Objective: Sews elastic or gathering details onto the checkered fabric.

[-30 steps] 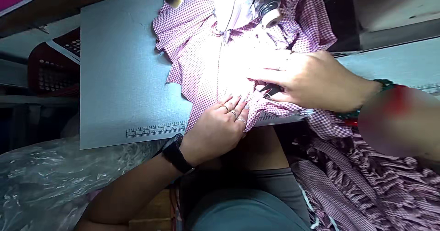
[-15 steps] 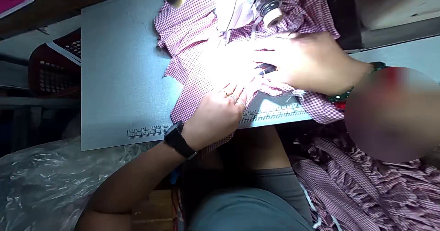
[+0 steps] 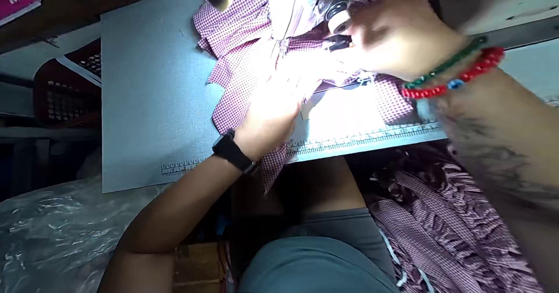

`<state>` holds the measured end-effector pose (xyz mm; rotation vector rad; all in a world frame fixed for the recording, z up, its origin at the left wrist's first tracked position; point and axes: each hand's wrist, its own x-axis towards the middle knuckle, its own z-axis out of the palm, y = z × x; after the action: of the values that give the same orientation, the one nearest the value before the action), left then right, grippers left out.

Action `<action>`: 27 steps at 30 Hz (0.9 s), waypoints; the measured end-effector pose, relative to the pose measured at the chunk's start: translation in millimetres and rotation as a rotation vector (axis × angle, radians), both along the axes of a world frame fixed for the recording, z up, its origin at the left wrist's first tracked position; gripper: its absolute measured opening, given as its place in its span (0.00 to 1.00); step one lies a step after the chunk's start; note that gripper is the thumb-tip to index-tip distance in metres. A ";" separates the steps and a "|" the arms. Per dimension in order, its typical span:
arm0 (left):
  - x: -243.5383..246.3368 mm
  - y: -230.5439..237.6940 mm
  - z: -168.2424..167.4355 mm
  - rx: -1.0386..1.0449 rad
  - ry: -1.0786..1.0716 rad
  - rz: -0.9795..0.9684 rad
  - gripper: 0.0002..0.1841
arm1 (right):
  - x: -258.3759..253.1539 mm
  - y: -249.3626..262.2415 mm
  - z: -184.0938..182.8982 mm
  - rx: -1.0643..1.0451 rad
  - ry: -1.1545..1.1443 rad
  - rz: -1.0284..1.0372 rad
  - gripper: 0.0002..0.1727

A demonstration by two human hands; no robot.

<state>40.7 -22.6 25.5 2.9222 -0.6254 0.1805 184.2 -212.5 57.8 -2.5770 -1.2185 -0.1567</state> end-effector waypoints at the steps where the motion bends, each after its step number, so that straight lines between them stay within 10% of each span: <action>1: -6.2 -3.2 1.0 -0.015 0.000 0.011 0.22 | -10.2 0.2 6.7 0.001 -0.028 -0.042 0.21; 9: -37.9 100.0 43.0 0.129 0.126 0.451 0.40 | -64.5 -1.2 -27.4 0.108 0.011 -0.033 0.19; 12: -52.7 80.2 72.9 -0.158 -0.069 0.424 0.32 | -71.2 0.0 -26.2 0.171 -0.004 0.009 0.23; 16: -13.2 19.9 29.5 -0.802 -0.224 0.210 0.13 | -77.9 4.2 -33.1 0.169 -0.013 -0.012 0.21; 27: 5.2 4.8 -15.5 -0.564 -0.125 0.386 0.10 | -80.3 -3.1 -39.8 0.161 -0.008 -0.089 0.19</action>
<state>45.8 -17.7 10.1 2.4527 0.0005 0.4941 103.9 -215.7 18.0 -2.4939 -1.0483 -0.2720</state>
